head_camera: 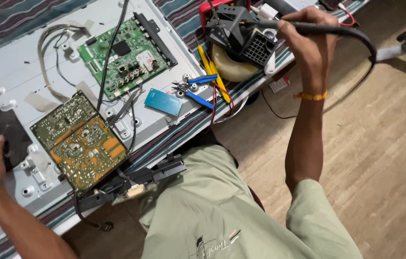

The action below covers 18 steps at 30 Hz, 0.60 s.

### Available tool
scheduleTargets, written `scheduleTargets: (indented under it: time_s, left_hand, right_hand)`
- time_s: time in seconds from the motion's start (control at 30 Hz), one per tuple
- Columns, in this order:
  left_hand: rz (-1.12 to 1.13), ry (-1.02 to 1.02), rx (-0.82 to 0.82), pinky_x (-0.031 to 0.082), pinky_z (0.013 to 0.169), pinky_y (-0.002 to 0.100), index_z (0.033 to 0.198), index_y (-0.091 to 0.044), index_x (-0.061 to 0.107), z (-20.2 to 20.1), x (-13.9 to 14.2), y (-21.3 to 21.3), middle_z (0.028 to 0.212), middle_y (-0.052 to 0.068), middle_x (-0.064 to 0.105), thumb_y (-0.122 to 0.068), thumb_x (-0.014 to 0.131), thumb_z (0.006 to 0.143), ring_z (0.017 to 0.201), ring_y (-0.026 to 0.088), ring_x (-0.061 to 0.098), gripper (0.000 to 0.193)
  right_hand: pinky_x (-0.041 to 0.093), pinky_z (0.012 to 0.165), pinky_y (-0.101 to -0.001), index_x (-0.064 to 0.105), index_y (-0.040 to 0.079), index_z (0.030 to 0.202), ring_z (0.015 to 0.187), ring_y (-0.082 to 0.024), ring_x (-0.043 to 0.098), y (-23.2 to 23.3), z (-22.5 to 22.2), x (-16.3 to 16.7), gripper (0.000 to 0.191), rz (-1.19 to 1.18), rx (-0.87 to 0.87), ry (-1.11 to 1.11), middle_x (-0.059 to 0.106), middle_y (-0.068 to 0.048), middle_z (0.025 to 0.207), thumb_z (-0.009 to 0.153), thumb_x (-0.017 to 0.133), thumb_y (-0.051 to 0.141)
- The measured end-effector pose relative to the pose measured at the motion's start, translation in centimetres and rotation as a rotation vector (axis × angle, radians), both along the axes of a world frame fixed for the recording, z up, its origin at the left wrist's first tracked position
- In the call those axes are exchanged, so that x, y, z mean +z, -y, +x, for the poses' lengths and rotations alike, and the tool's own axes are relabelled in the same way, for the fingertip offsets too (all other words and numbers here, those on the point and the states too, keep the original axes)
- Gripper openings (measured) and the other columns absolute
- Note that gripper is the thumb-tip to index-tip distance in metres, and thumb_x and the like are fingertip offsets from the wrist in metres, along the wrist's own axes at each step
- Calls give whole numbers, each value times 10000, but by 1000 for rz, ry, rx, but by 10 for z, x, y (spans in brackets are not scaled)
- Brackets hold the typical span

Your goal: The person solders components on a TV power supply circuit board placed on a workbench, holding a soldering iron in one hand and solder wire in the other. They use multimeter probes to test points on the board, reposition the board, and continue soldering joints on the board.

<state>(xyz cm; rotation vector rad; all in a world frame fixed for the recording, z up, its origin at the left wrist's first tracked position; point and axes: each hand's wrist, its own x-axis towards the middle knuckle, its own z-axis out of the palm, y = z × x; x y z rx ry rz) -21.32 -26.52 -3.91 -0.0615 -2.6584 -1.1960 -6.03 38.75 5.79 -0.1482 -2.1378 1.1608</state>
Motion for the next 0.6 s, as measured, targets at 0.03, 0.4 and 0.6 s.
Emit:
scheduleTargets:
  time_s: [0.03, 0.4, 0.6]
  left_hand:
    - [17, 22, 43, 431, 716, 321, 1167, 8, 626, 2, 1, 0, 966, 33, 617, -230, 707, 1118, 791, 139, 528, 256]
    - [-33, -196, 41, 465, 890, 341, 1215, 41, 619, 14, 22, -8, 1063, 99, 649, -146, 705, 1071, 970, 165, 560, 251]
    - [152, -221, -24, 465, 933, 280, 1289, -21, 582, 11, 46, -37, 1145, 8, 595, -160, 623, 1143, 1026, 117, 553, 206]
  right_hand:
    - [549, 653, -225, 752, -47, 1016, 733, -105, 696, -3, -8, 1, 153, 30, 7, 27, 732, -77, 842, 1013, 799, 98]
    - [579, 680, -247, 722, -54, 925, 746, -115, 726, -14, -52, -4, 120, 224, 145, -2, 717, -75, 812, 914, 769, 56]
    - [525, 636, -285, 771, -6, 949, 691, -118, 662, -29, -59, -36, 133, 276, -52, 95, 698, -67, 759, 893, 810, 108]
